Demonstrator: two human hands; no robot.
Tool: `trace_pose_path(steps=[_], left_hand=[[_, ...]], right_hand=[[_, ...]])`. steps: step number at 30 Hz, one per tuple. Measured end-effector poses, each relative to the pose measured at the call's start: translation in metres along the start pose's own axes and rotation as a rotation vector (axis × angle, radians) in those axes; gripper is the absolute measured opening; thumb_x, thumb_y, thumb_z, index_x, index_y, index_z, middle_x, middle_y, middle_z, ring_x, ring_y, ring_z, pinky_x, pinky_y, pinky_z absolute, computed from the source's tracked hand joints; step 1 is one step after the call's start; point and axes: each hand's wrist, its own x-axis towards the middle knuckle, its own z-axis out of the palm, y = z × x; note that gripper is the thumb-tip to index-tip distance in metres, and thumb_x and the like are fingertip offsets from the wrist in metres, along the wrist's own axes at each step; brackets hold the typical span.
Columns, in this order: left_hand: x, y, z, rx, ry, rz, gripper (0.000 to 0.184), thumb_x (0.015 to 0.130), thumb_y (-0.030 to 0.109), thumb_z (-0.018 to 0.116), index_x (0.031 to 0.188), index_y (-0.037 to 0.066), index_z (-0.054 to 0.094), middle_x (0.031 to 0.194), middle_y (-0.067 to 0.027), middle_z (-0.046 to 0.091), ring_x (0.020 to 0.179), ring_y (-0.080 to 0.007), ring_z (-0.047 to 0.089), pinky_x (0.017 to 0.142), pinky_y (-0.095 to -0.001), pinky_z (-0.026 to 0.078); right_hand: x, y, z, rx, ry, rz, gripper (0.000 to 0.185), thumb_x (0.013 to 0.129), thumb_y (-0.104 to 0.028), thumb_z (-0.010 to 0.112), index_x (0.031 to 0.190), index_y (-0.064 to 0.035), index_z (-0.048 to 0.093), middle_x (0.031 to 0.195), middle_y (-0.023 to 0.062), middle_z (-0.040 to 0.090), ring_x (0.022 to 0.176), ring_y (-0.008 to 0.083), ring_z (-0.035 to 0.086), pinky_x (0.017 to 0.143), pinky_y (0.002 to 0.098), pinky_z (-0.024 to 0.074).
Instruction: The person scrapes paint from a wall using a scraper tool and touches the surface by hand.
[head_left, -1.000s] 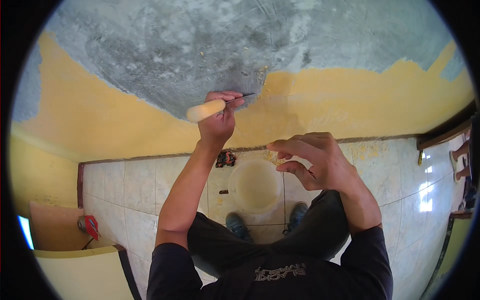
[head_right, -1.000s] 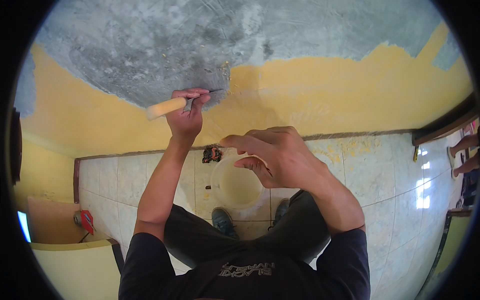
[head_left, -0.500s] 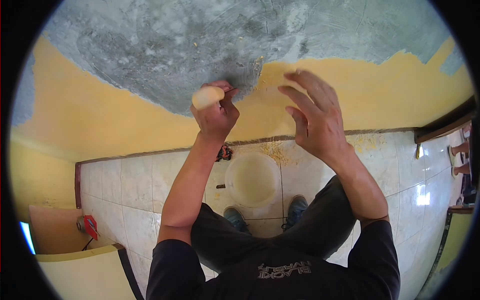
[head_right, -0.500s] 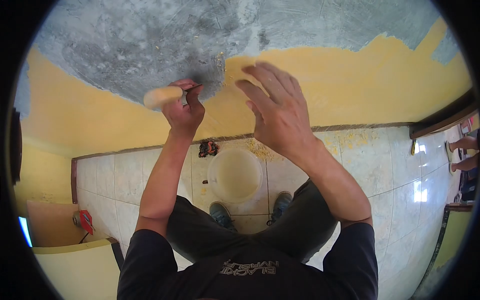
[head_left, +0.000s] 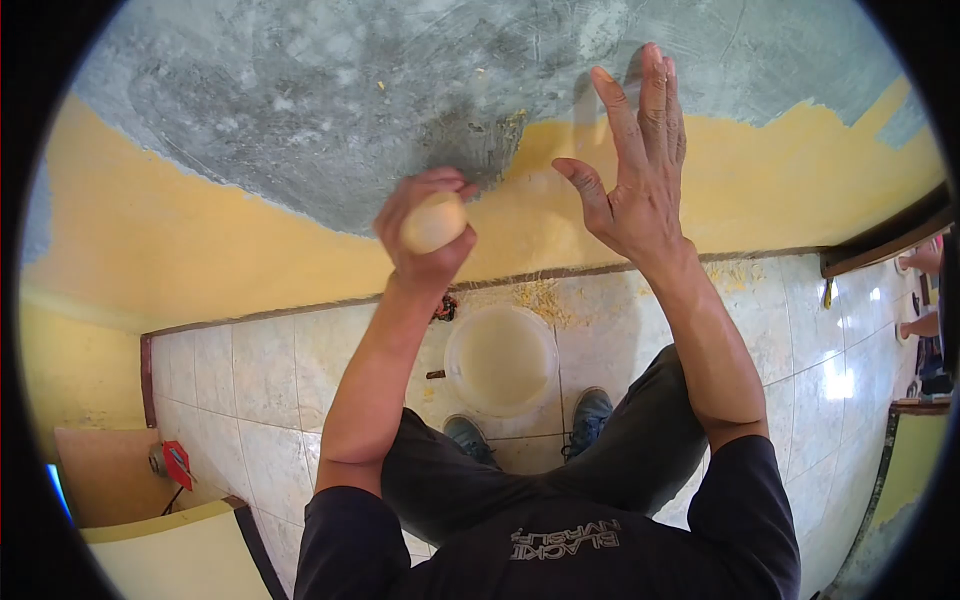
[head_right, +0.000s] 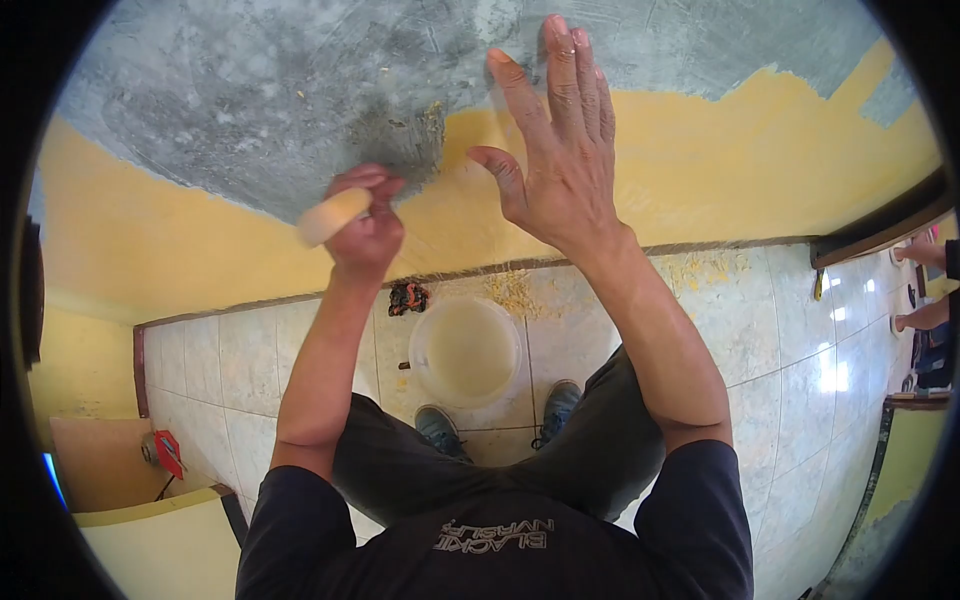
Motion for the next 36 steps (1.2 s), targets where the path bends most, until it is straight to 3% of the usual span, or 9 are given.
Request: trace_pose_path(steps=[7,9,14,16,19,27,32,34,36], left_hand=[[-0.014,-0.002,-0.001,-0.039,-0.075,0.058,0.018,0.073,-0.017,0.066,0.083,-0.003,0.060,0.084,-0.0128,0.067,0.072,-0.0220,0.066,0.067,-0.0300,0.054],[-0.013,0.000,0.004,-0.157,0.033,-0.093,0.028,0.062,-0.015,0.060,0.083,0.003,0.061,0.075,-0.0088,0.067,0.067,-0.0243,0.067,0.057,-0.0326,0.057],[-0.005,0.000,-0.002,-0.294,0.058,-0.130,0.024,0.074,-0.017,0.066,0.090,-0.002,0.057,0.082,-0.0120,0.066,0.074,-0.0207,0.066,0.067,-0.0292,0.054],[-0.013,-0.006,-0.008,0.095,-0.161,-0.041,0.022,0.075,-0.016,0.067,0.087,-0.002,0.056,0.079,-0.0113,0.066,0.074,-0.0197,0.066,0.066,-0.0289,0.054],[0.003,0.010,-0.006,-0.188,0.040,-0.167,0.021,0.075,-0.014,0.067,0.085,0.000,0.055,0.077,-0.0104,0.066,0.072,-0.0197,0.065,0.066,-0.0292,0.053],[-0.002,0.006,-0.008,0.195,-0.220,-0.062,0.023,0.074,-0.009,0.072,0.086,0.004,0.058,0.077,-0.0069,0.063,0.068,-0.0256,0.063,0.062,-0.0332,0.050],[-0.019,-0.003,-0.005,-0.127,-0.079,-0.050,0.022,0.072,-0.017,0.054,0.087,-0.001,0.054,0.083,-0.0140,0.058,0.071,-0.0239,0.062,0.060,-0.0333,0.061],[-0.018,-0.006,-0.002,0.000,-0.135,0.018,0.025,0.066,-0.003,0.071,0.083,0.008,0.056,0.074,-0.0068,0.061,0.062,-0.0271,0.059,0.053,-0.0361,0.048],[-0.013,-0.008,-0.005,-0.069,-0.114,0.063,0.023,0.073,-0.018,0.059,0.087,-0.001,0.055,0.083,-0.0138,0.060,0.069,-0.0226,0.062,0.059,-0.0309,0.057]], right_hand=[[-0.012,-0.006,0.017,-0.060,-0.143,0.014,0.079,0.086,-0.052,0.066,0.152,-0.0189,0.038,0.162,0.0271,0.005,0.147,0.0509,0.006,0.113,0.0641,0.0139],[-0.013,-0.006,0.017,-0.051,-0.144,0.025,0.079,0.086,-0.053,0.066,0.152,-0.0186,0.038,0.162,0.0271,0.005,0.147,0.0511,0.005,0.113,0.0644,0.0130],[-0.015,0.002,0.021,-0.054,-0.149,0.014,0.079,0.087,-0.056,0.064,0.151,-0.0176,0.039,0.162,0.0273,0.004,0.148,0.0511,0.003,0.114,0.0636,0.0088],[-0.016,0.005,0.024,-0.058,-0.156,0.006,0.078,0.088,-0.058,0.061,0.151,-0.0168,0.040,0.162,0.0275,0.003,0.148,0.0508,-0.001,0.114,0.0627,0.0037],[-0.017,0.008,0.032,0.006,-0.083,0.004,0.076,0.084,-0.050,0.068,0.150,-0.0225,0.042,0.163,0.0243,0.008,0.150,0.0463,0.000,0.116,0.0580,0.0004],[-0.018,0.011,0.034,-0.065,-0.101,-0.033,0.075,0.089,-0.058,0.060,0.149,-0.0155,0.043,0.161,0.0284,0.004,0.149,0.0479,-0.007,0.115,0.0598,-0.0020],[-0.019,0.009,0.032,-0.063,-0.099,-0.046,0.073,0.090,-0.057,0.059,0.148,-0.0145,0.045,0.162,0.0274,0.005,0.150,0.0454,-0.007,0.116,0.0579,-0.0023],[-0.017,0.010,0.032,-0.060,-0.099,-0.036,0.073,0.090,-0.058,0.059,0.147,-0.0144,0.046,0.162,0.0269,0.006,0.150,0.0457,-0.006,0.116,0.0580,-0.0022],[-0.018,0.010,0.032,-0.061,-0.104,-0.039,0.073,0.090,-0.058,0.059,0.147,-0.0138,0.046,0.162,0.0269,0.007,0.150,0.0457,-0.006,0.116,0.0580,-0.0022]])
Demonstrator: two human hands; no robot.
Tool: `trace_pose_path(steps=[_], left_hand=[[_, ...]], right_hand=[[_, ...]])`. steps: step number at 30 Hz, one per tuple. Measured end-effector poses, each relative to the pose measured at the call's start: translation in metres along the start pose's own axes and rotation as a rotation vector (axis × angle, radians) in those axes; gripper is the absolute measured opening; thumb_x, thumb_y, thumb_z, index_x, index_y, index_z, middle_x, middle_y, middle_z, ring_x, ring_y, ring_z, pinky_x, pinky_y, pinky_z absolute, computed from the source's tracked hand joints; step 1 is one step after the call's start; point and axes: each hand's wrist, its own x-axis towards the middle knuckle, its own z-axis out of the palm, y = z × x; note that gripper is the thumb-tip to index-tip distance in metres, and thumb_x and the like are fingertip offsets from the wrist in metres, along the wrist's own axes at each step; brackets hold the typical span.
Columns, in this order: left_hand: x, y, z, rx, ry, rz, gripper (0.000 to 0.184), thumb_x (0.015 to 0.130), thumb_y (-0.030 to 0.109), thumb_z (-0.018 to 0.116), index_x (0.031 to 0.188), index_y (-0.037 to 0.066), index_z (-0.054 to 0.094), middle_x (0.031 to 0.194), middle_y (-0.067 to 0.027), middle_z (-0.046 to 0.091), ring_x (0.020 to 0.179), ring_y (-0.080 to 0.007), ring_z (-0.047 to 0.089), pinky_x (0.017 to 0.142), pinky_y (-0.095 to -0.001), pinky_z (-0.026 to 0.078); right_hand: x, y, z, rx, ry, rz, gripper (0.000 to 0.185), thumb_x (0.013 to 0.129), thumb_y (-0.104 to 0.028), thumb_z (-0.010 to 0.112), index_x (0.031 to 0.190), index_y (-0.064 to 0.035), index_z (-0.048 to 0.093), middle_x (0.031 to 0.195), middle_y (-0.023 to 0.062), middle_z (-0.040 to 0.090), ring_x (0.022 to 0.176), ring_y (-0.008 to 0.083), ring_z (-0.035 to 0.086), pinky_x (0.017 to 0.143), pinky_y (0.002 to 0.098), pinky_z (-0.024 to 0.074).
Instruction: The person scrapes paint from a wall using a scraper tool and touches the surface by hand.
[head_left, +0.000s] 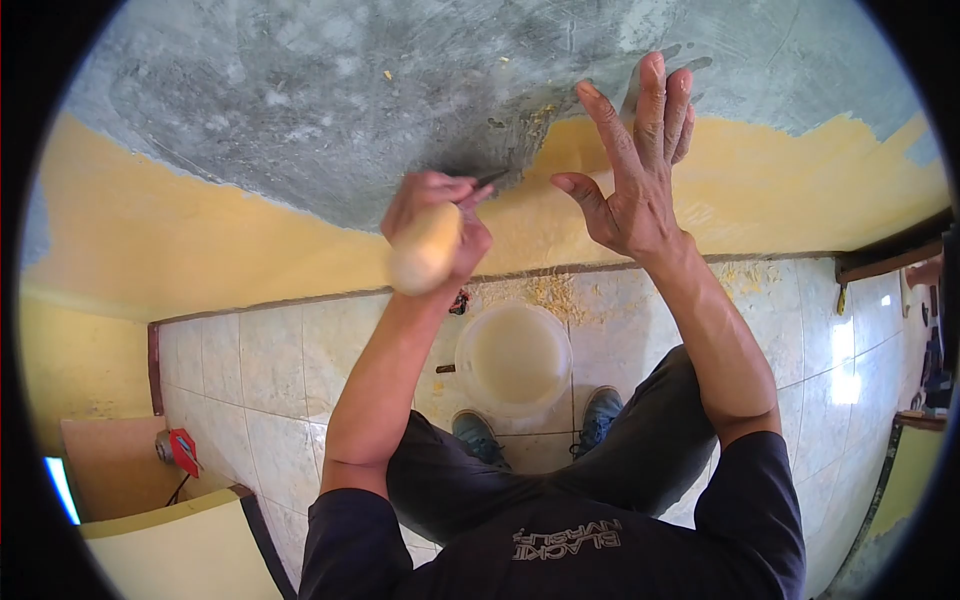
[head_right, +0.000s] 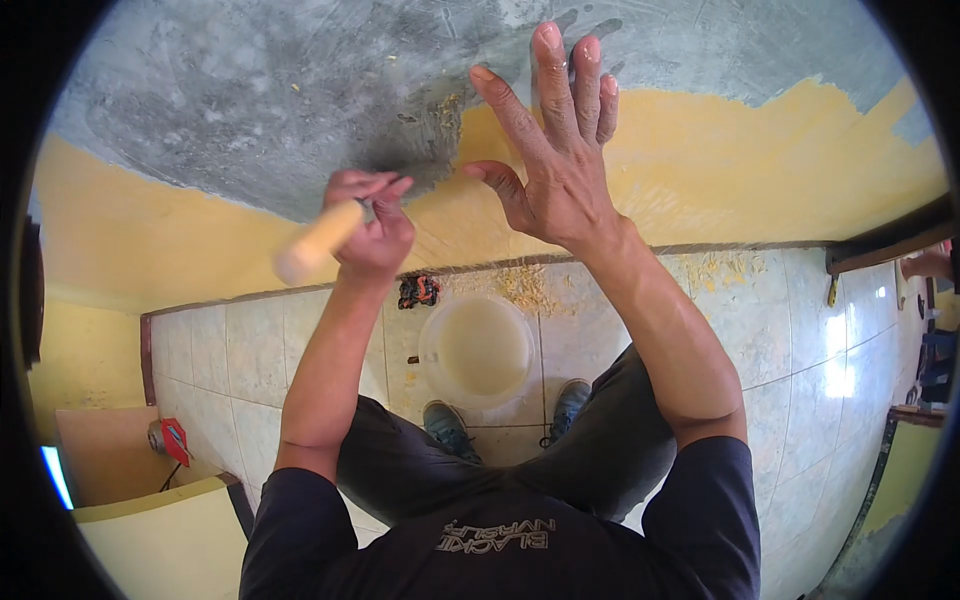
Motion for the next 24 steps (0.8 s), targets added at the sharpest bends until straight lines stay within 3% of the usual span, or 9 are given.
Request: trace_pose_path(steps=[3,5,7,13,15,17,18,22,24], left_hand=[[0.008,0.008,-0.007,0.279,-0.167,0.018,0.019,0.067,-0.005,0.067,0.080,0.006,0.057,0.075,-0.0060,0.062,0.064,-0.0245,0.061,0.055,-0.0344,0.050],[0.006,0.002,0.000,0.027,0.060,0.079,0.023,0.067,-0.007,0.065,0.085,0.005,0.057,0.074,-0.0064,0.061,0.065,-0.0238,0.061,0.054,-0.0345,0.050],[0.004,0.007,0.007,-0.058,0.182,-0.171,0.026,0.062,-0.007,0.063,0.082,0.007,0.055,0.074,-0.0059,0.060,0.060,-0.0239,0.059,0.051,-0.0367,0.050],[-0.003,0.002,0.012,0.102,0.023,-0.078,0.030,0.056,-0.007,0.062,0.082,0.006,0.054,0.074,-0.0076,0.059,0.060,-0.0285,0.057,0.052,-0.0380,0.049],[0.001,0.003,0.007,0.010,0.048,0.023,0.030,0.057,-0.010,0.061,0.083,0.005,0.055,0.073,-0.0082,0.060,0.061,-0.0280,0.058,0.054,-0.0373,0.051],[-0.002,0.005,0.016,-0.120,0.232,-0.212,0.027,0.060,-0.007,0.061,0.082,0.005,0.055,0.072,-0.0083,0.059,0.062,-0.0267,0.059,0.053,-0.0372,0.049],[-0.002,0.002,0.007,0.150,-0.029,-0.054,0.026,0.064,-0.009,0.061,0.085,0.006,0.055,0.071,-0.0083,0.058,0.061,-0.0257,0.059,0.051,-0.0354,0.051],[-0.012,-0.007,0.013,-0.028,0.133,-0.062,0.028,0.073,-0.016,0.064,0.091,0.002,0.052,0.080,-0.0121,0.056,0.065,-0.0209,0.062,0.055,-0.0300,0.052],[-0.012,0.001,0.005,0.063,-0.016,-0.050,0.030,0.073,-0.014,0.069,0.091,0.004,0.053,0.074,-0.0094,0.059,0.063,-0.0229,0.061,0.053,-0.0321,0.049]], right_hand=[[-0.002,0.001,0.000,0.019,-0.002,0.008,0.075,0.090,-0.058,0.059,0.148,-0.0124,0.044,0.162,0.0265,0.008,0.150,0.0461,-0.005,0.116,0.0584,-0.0022],[0.002,0.003,0.001,0.036,0.009,0.002,0.077,0.090,-0.059,0.059,0.148,-0.0117,0.042,0.162,0.0260,0.009,0.149,0.0464,-0.004,0.116,0.0587,-0.0023],[0.001,-0.001,-0.003,0.118,0.034,-0.014,0.073,0.091,-0.045,0.063,0.150,-0.0104,0.038,0.162,0.0251,0.009,0.149,0.0466,-0.004,0.115,0.0598,-0.0021],[-0.001,-0.003,0.004,-0.025,-0.026,0.042,0.075,0.088,-0.014,0.066,0.154,-0.0106,0.030,0.163,0.0249,0.007,0.150,0.0459,-0.005,0.115,0.0607,-0.0014],[-0.001,-0.002,0.004,-0.028,-0.016,0.032,0.076,0.089,-0.016,0.066,0.154,-0.0103,0.028,0.163,0.0248,0.007,0.150,0.0460,-0.005,0.115,0.0608,-0.0012],[-0.004,-0.003,0.003,-0.015,-0.030,0.028,0.077,0.089,-0.018,0.066,0.155,-0.0100,0.026,0.163,0.0247,0.006,0.150,0.0460,-0.005,0.115,0.0609,-0.0010],[-0.005,-0.006,0.001,0.070,0.009,0.039,0.076,0.089,-0.018,0.065,0.155,-0.0128,0.028,0.163,0.0220,0.009,0.150,0.0452,-0.003,0.116,0.0594,0.0000],[0.000,-0.005,0.000,0.141,0.063,0.033,0.075,0.089,-0.023,0.064,0.155,-0.0138,0.030,0.163,0.0199,0.013,0.150,0.0450,0.001,0.117,0.0582,0.0016],[-0.003,-0.007,-0.001,0.146,0.056,0.036,0.076,0.089,-0.024,0.065,0.155,-0.0140,0.030,0.163,0.0202,0.013,0.150,0.0452,0.001,0.117,0.0582,0.0016]])
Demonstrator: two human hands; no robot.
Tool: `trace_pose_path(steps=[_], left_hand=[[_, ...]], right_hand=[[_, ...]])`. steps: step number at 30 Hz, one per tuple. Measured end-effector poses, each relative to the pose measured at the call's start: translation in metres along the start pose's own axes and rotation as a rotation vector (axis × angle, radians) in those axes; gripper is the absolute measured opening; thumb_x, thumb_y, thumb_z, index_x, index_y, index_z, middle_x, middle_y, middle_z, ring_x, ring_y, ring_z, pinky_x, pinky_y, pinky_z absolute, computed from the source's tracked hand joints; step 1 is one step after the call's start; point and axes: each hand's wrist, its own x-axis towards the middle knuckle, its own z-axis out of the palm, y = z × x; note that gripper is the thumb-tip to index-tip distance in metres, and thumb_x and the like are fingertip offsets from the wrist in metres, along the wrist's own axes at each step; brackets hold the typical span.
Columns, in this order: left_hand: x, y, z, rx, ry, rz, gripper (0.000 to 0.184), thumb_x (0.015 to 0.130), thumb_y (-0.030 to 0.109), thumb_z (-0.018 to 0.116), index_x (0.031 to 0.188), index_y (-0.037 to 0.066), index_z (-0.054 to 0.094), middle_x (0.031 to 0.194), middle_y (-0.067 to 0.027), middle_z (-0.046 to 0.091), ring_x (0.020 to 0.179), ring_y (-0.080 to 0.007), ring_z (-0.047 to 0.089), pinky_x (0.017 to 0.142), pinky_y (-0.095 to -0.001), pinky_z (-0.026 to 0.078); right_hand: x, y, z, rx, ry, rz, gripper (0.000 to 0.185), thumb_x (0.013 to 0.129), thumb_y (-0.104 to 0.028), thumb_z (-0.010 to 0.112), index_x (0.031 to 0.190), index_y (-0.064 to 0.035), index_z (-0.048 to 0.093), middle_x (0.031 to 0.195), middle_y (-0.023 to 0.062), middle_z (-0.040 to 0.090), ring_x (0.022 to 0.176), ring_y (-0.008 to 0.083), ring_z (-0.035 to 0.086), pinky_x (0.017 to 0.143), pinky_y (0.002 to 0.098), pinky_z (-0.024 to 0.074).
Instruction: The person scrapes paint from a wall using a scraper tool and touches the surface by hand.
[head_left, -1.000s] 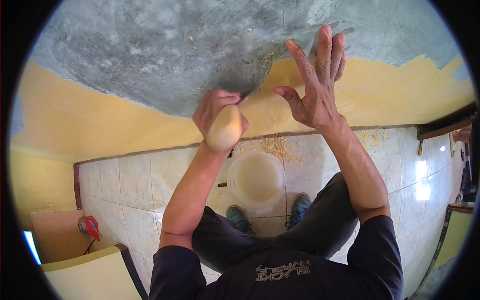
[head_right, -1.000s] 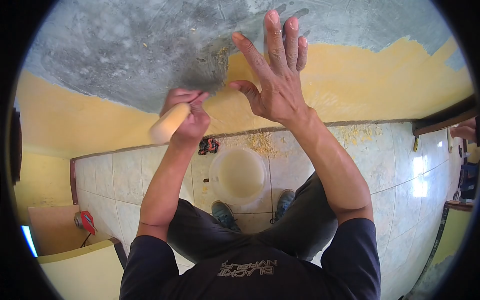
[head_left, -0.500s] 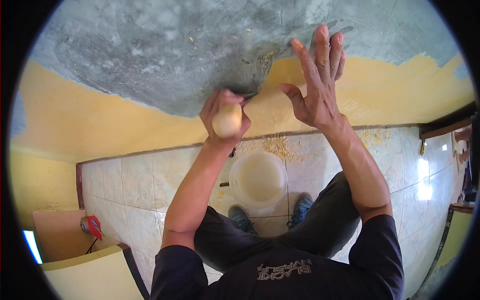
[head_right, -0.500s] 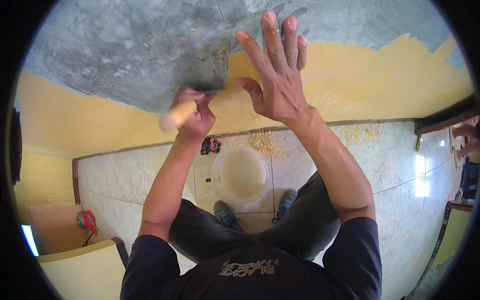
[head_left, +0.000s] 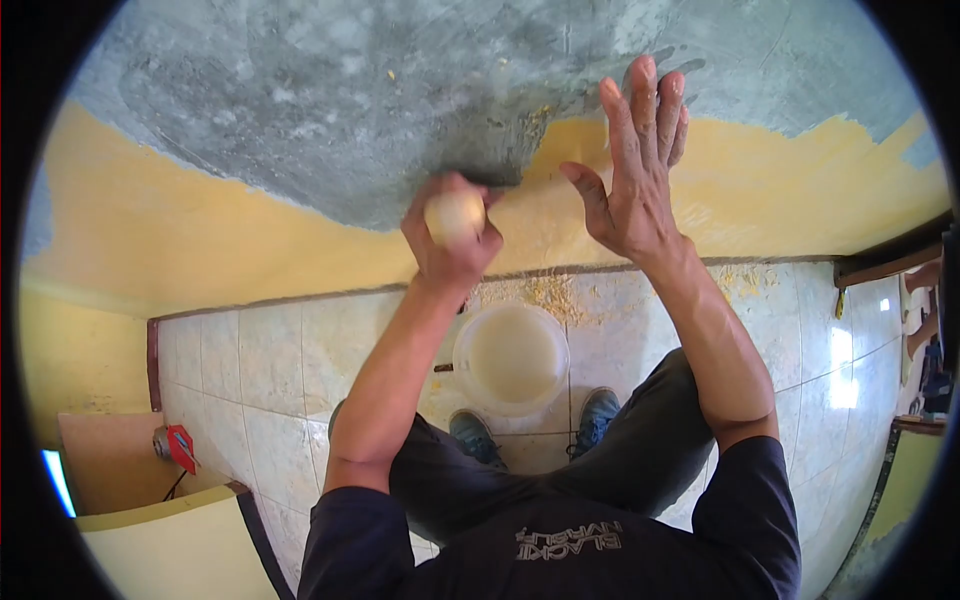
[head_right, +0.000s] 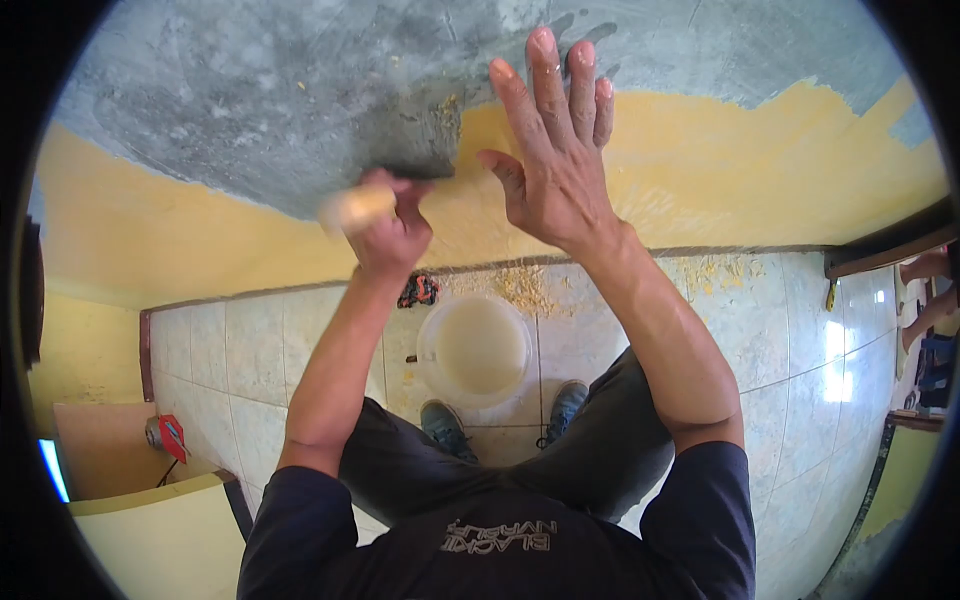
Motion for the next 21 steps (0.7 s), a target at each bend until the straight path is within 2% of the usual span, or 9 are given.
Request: trace_pose_path(steps=[2,6,8,11,13,16,19,20,21], left_hand=[[0.006,0.004,-0.001,0.057,0.028,0.127,0.028,0.073,-0.013,0.069,0.089,0.004,0.054,0.074,-0.0095,0.061,0.064,-0.0238,0.061,0.052,-0.0339,0.048],[-0.003,0.000,0.006,0.100,-0.001,-0.063,0.025,0.065,-0.005,0.071,0.077,0.008,0.053,0.067,-0.0071,0.055,0.060,-0.0273,0.057,0.051,-0.0372,0.046],[0.002,-0.003,0.008,-0.139,0.267,-0.139,0.025,0.066,-0.006,0.071,0.077,0.007,0.053,0.065,-0.0080,0.053,0.058,-0.0284,0.056,0.050,-0.0373,0.046],[0.001,-0.002,-0.007,0.089,0.006,0.029,0.022,0.064,-0.009,0.068,0.075,0.006,0.056,0.065,-0.0079,0.054,0.059,-0.0287,0.057,0.051,-0.0385,0.047],[0.000,-0.004,0.004,-0.070,0.226,-0.036,0.020,0.062,-0.007,0.066,0.075,0.006,0.057,0.066,-0.0080,0.055,0.058,-0.0291,0.056,0.051,-0.0387,0.047],[-0.007,-0.010,-0.006,0.149,-0.052,0.075,0.025,0.072,-0.008,0.071,0.086,0.005,0.055,0.070,-0.0104,0.059,0.062,-0.0264,0.060,0.053,-0.0362,0.047],[-0.007,-0.014,0.001,-0.061,0.180,-0.054,0.025,0.074,-0.012,0.067,0.088,0.004,0.054,0.072,-0.0111,0.058,0.062,-0.0259,0.059,0.053,-0.0342,0.048],[0.000,-0.006,-0.012,0.178,-0.088,0.088,0.028,0.078,-0.015,0.065,0.095,0.002,0.051,0.077,-0.0112,0.057,0.063,-0.0234,0.060,0.052,-0.0308,0.049],[-0.007,-0.005,-0.012,0.182,-0.087,0.083,0.028,0.078,-0.015,0.065,0.095,0.002,0.051,0.077,-0.0112,0.057,0.063,-0.0234,0.060,0.052,-0.0308,0.049]], right_hand=[[0.003,0.003,0.000,-0.008,0.000,-0.006,0.076,0.089,-0.027,0.065,0.155,-0.0144,0.029,0.163,0.0203,0.013,0.150,0.0455,0.001,0.117,0.0583,0.0020],[0.003,0.000,-0.003,0.010,0.001,-0.003,0.077,0.088,-0.028,0.066,0.155,-0.0141,0.029,0.163,0.0201,0.013,0.150,0.0456,0.001,0.117,0.0583,0.0019],[0.004,0.000,-0.005,0.015,-0.027,0.024,0.078,0.088,-0.030,0.067,0.154,-0.0135,0.031,0.163,0.0202,0.014,0.150,0.0457,0.002,0.117,0.0582,0.0018],[0.004,0.003,-0.002,-0.002,-0.003,-0.014,0.079,0.087,-0.035,0.067,0.154,-0.0123,0.031,0.163,0.0206,0.014,0.150,0.0459,0.003,0.117,0.0579,0.0025],[0.010,0.006,-0.002,-0.019,0.007,-0.023,0.079,0.087,-0.036,0.067,0.154,-0.0119,0.032,0.163,0.0208,0.014,0.150,0.0460,0.003,0.117,0.0579,0.0028],[0.003,0.003,-0.004,-0.048,-0.024,-0.020,0.082,0.089,-0.043,0.065,0.155,-0.0103,0.027,0.163,0.0216,0.012,0.150,0.0456,0.001,0.116,0.0586,0.0026],[0.007,0.003,-0.004,-0.036,-0.026,-0.016,0.083,0.088,-0.042,0.066,0.155,-0.0107,0.027,0.163,0.0217,0.012,0.150,0.0455,0.001,0.116,0.0590,0.0027],[0.005,-0.001,-0.006,0.004,-0.022,0.007,0.081,0.086,-0.037,0.068,0.154,-0.0122,0.031,0.163,0.0212,0.014,0.150,0.0461,0.002,0.116,0.0586,0.0033],[0.002,-0.005,-0.007,0.007,-0.026,0.004,0.081,0.086,-0.037,0.068,0.154,-0.0122,0.031,0.163,0.0212,0.014,0.150,0.0461,0.002,0.116,0.0586,0.0033]])
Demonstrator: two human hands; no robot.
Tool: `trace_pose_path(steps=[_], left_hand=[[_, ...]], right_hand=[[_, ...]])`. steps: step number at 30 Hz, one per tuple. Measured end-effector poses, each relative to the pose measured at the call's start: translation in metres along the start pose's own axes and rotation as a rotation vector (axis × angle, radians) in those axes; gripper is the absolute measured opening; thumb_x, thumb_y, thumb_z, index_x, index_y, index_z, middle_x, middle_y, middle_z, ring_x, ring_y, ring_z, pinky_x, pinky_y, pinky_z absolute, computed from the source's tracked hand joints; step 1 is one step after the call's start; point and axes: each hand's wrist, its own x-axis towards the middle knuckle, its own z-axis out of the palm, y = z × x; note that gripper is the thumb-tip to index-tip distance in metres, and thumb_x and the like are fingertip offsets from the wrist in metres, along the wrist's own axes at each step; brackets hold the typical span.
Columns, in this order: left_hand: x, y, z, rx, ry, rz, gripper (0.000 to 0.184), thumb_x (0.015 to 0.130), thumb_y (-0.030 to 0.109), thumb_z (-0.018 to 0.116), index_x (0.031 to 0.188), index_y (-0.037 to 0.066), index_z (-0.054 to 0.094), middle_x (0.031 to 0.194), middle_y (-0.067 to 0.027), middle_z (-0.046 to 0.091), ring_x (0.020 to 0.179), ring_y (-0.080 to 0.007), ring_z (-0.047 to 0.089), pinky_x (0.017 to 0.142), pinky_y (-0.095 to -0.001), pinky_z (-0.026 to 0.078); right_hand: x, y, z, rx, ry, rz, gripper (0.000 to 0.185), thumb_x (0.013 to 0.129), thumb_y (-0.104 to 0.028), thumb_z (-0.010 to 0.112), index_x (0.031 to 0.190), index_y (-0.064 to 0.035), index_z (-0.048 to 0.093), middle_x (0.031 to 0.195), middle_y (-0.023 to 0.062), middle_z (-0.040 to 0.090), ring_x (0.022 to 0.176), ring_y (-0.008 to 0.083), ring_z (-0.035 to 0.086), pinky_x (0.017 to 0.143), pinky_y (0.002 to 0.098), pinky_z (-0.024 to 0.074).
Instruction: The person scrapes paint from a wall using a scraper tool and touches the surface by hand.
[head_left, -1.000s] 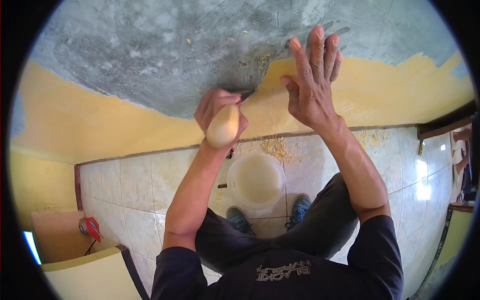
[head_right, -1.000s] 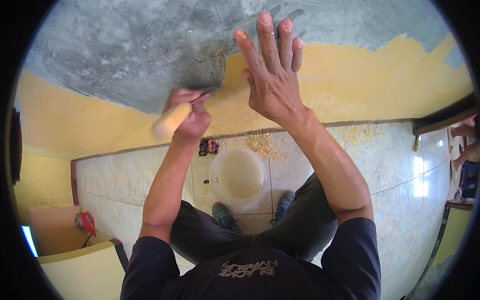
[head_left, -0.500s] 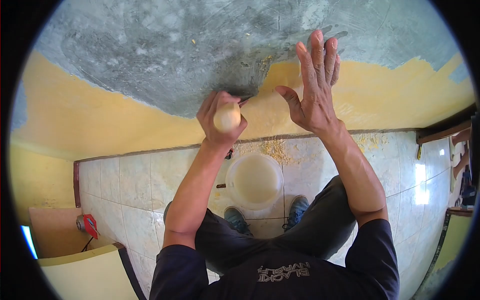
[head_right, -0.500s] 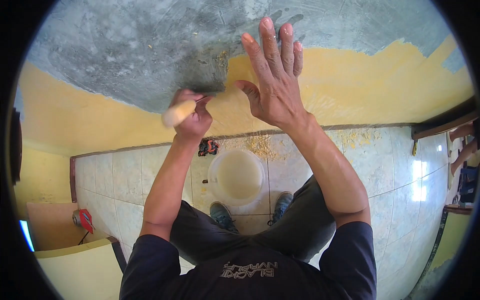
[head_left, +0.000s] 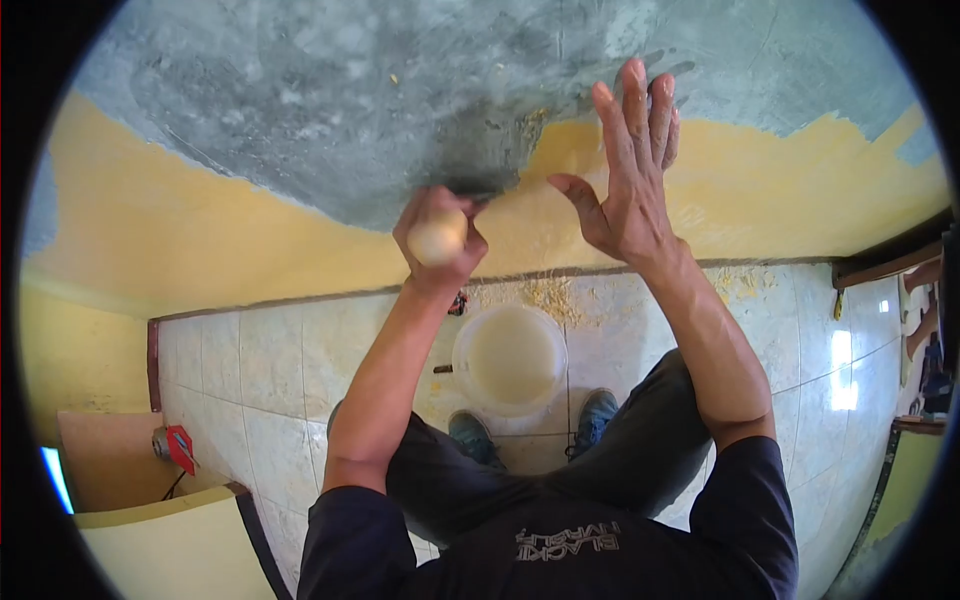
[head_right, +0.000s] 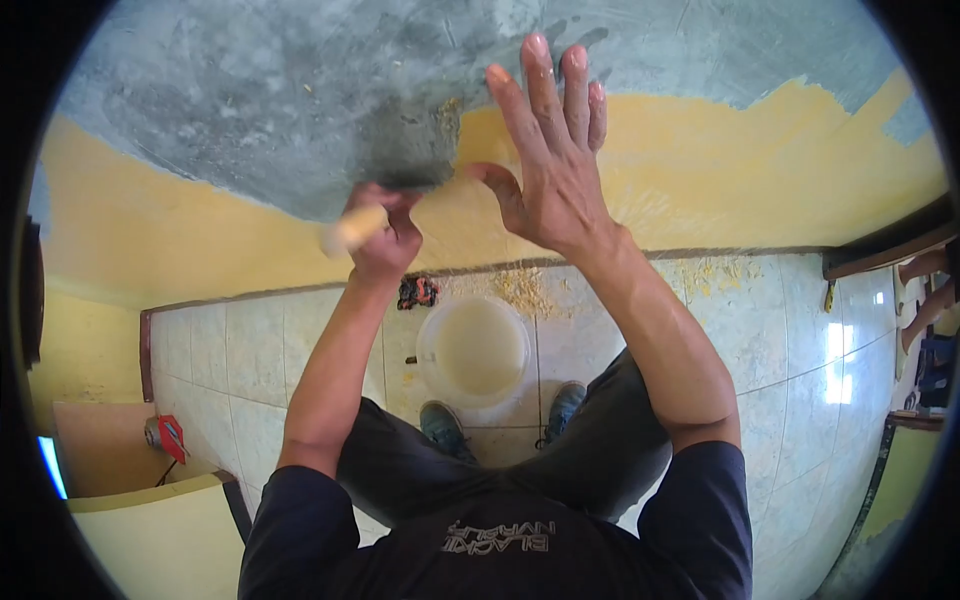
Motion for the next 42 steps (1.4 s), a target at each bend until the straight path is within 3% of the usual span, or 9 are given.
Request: trace_pose_path(steps=[3,8,10,12,15,18,26,29,42], left_hand=[[0.010,-0.007,0.006,-0.172,0.249,-0.057,0.027,0.077,-0.012,0.068,0.092,0.003,0.053,0.075,-0.0107,0.058,0.062,-0.0231,0.059,0.052,-0.0340,0.047],[0.003,-0.006,0.006,-0.065,-0.004,-0.013,0.025,0.073,-0.008,0.072,0.085,0.006,0.055,0.073,-0.0093,0.058,0.062,-0.0237,0.058,0.053,-0.0343,0.047],[0.005,-0.004,0.012,-0.221,0.274,-0.142,0.024,0.073,-0.008,0.071,0.084,0.006,0.055,0.073,-0.0095,0.059,0.062,-0.0247,0.059,0.051,-0.0353,0.046],[0.000,-0.003,0.006,0.003,0.016,-0.008,0.025,0.079,-0.013,0.064,0.094,0.003,0.052,0.075,-0.0103,0.057,0.065,-0.0236,0.059,0.051,-0.0339,0.046],[0.002,0.001,0.016,-0.418,0.373,-0.282,0.019,0.080,-0.012,0.062,0.088,0.004,0.054,0.075,-0.0107,0.055,0.066,-0.0231,0.060,0.054,-0.0333,0.049],[-0.005,-0.005,0.006,-0.103,0.039,-0.062,0.024,0.065,-0.010,0.067,0.078,0.006,0.055,0.073,-0.0080,0.059,0.062,-0.0277,0.059,0.054,-0.0368,0.049],[-0.002,-0.009,0.014,-0.231,0.326,-0.194,0.025,0.065,-0.004,0.069,0.080,0.007,0.052,0.069,-0.0089,0.057,0.060,-0.0284,0.057,0.051,-0.0379,0.047],[-0.010,-0.009,0.007,-0.108,0.096,-0.084,0.023,0.074,-0.012,0.066,0.088,0.002,0.055,0.078,-0.0126,0.058,0.068,-0.0255,0.062,0.055,-0.0329,0.050],[-0.009,-0.009,0.013,-0.107,0.132,-0.149,0.023,0.069,0.000,0.076,0.073,0.007,0.054,0.067,-0.0070,0.058,0.058,-0.0294,0.057,0.051,-0.0393,0.045]], right_hand=[[0.003,0.003,0.001,0.007,-0.005,0.008,0.084,0.085,-0.033,0.071,0.155,-0.0123,0.030,0.163,0.0210,0.014,0.150,0.0452,0.001,0.116,0.0588,0.0031],[0.005,0.003,0.004,0.006,0.040,-0.019,0.084,0.085,-0.035,0.070,0.155,-0.0116,0.030,0.163,0.0212,0.015,0.150,0.0454,0.002,0.116,0.0582,0.0027],[-0.001,0.002,0.004,0.007,0.028,-0.003,0.083,0.086,-0.037,0.069,0.155,-0.0113,0.030,0.163,0.0213,0.015,0.150,0.0455,0.002,0.117,0.0577,0.0023],[0.001,0.005,0.002,-0.062,-0.020,-0.027,0.087,0.089,-0.046,0.066,0.156,-0.0093,0.023,0.163,0.0219,0.008,0.150,0.0462,-0.002,0.116,0.0600,0.0014],[0.000,0.007,0.002,-0.064,-0.041,-0.022,0.087,0.089,-0.047,0.066,0.155,-0.0092,0.023,0.163,0.0219,0.009,0.150,0.0462,-0.002,0.116,0.0599,0.0016],[0.002,0.002,0.003,-0.014,0.025,-0.012,0.084,0.085,-0.037,0.070,0.154,-0.0114,0.030,0.163,0.0210,0.015,0.150,0.0463,0.004,0.116,0.0576,0.0031],[0.001,0.004,0.004,0.004,0.016,-0.020,0.083,0.086,-0.041,0.068,0.154,-0.0120,0.030,0.163,0.0186,0.017,0.150,0.0443,0.004,0.117,0.0575,0.0039],[0.001,0.004,0.003,-0.020,0.021,-0.017,0.083,0.085,-0.038,0.069,0.154,-0.0121,0.031,0.163,0.0189,0.016,0.150,0.0439,0.004,0.116,0.0583,0.0048],[0.001,0.005,0.004,-0.039,-0.013,-0.020,0.085,0.088,-0.044,0.067,0.155,-0.0102,0.027,0.163,0.0209,0.012,0.150,0.0452,-0.001,0.116,0.0589,0.0005]])
